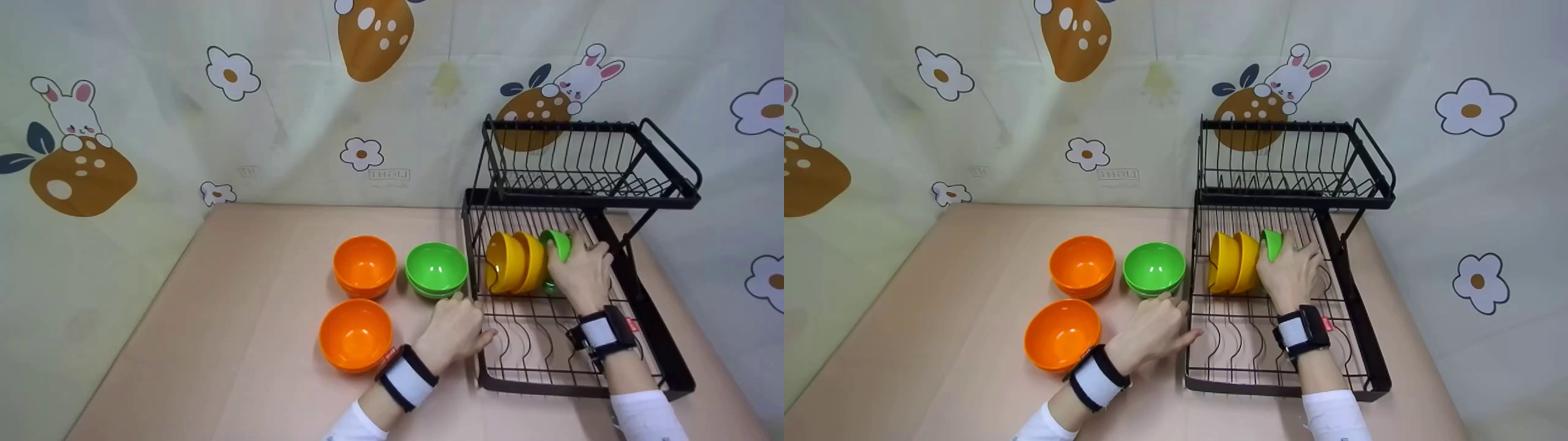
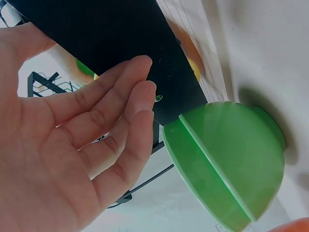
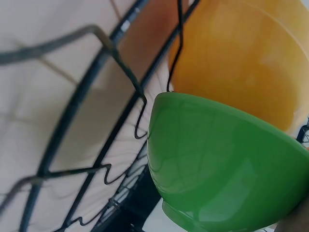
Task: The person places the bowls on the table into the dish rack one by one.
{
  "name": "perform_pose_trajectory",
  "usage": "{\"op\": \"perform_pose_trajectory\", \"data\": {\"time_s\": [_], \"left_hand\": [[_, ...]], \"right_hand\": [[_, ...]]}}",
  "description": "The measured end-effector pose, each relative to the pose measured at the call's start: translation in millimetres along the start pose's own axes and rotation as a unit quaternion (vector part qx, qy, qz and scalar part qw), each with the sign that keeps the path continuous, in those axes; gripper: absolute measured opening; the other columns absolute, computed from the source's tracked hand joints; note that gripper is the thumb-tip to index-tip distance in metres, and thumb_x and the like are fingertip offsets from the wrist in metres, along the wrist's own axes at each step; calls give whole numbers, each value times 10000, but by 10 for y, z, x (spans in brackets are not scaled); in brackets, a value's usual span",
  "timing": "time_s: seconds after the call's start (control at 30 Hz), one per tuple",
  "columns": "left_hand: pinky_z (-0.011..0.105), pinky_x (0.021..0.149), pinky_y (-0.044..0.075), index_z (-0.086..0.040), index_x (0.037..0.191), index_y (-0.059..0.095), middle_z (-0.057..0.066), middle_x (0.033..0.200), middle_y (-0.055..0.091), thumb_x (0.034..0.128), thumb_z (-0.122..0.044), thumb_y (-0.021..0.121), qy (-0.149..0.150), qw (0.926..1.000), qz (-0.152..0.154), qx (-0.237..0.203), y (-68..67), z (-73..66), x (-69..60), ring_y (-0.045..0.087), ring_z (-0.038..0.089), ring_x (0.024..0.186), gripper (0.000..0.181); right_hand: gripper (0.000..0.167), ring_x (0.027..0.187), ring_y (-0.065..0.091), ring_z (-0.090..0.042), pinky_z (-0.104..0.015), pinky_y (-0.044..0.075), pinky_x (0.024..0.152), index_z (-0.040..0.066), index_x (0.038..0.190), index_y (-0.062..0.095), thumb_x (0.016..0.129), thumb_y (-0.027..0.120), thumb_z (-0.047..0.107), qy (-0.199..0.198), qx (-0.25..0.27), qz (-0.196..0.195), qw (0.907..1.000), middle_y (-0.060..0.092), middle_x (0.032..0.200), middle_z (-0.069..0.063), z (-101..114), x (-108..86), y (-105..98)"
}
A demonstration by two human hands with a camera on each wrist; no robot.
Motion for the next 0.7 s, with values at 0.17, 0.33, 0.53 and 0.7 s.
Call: {"op": "perform_pose_trajectory", "data": {"time_s": [0.17,0.33,0.53,0.7], "left_hand": [[227,660,522,-157,939,776,-23,858,733,1011,-523,753,0,10000,25,-10,-4,-1,-1,642,132,823,374],[225,655,517,-155,917,770,-22,847,729,1014,-525,748,12,10000,14,37,5,-3,2,640,132,816,384],[229,658,521,-149,889,767,-17,845,738,1007,-540,751,-8,9999,-60,144,20,-6,-1,647,130,818,409],[233,670,527,-140,918,773,-9,858,742,1009,-532,752,-23,10000,-9,59,15,-5,4,652,136,829,403]], "right_hand": [[683,1322,370,-665,-776,454,984,9,1594,388,1117,480,490,-13,101,119,9999,292,1446,-525,-2,-2,57],[730,1418,324,-672,-820,408,1052,25,1625,351,1120,432,546,88,118,283,9995,227,1543,-528,-13,10,91],[763,1373,396,-660,-798,402,1068,28,1637,346,1121,391,588,148,147,489,9986,291,1513,-528,-31,19,109],[774,1348,432,-655,-779,418,1057,32,1644,336,1124,349,604,178,54,644,9977,318,1513,-523,-34,26,113]]}}
Point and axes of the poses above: each hand's wrist, its own x-axis towards the middle knuckle, its own y-axis out of the palm, z = x × y, the point moved 2 cm from there along x, towards the middle knuckle
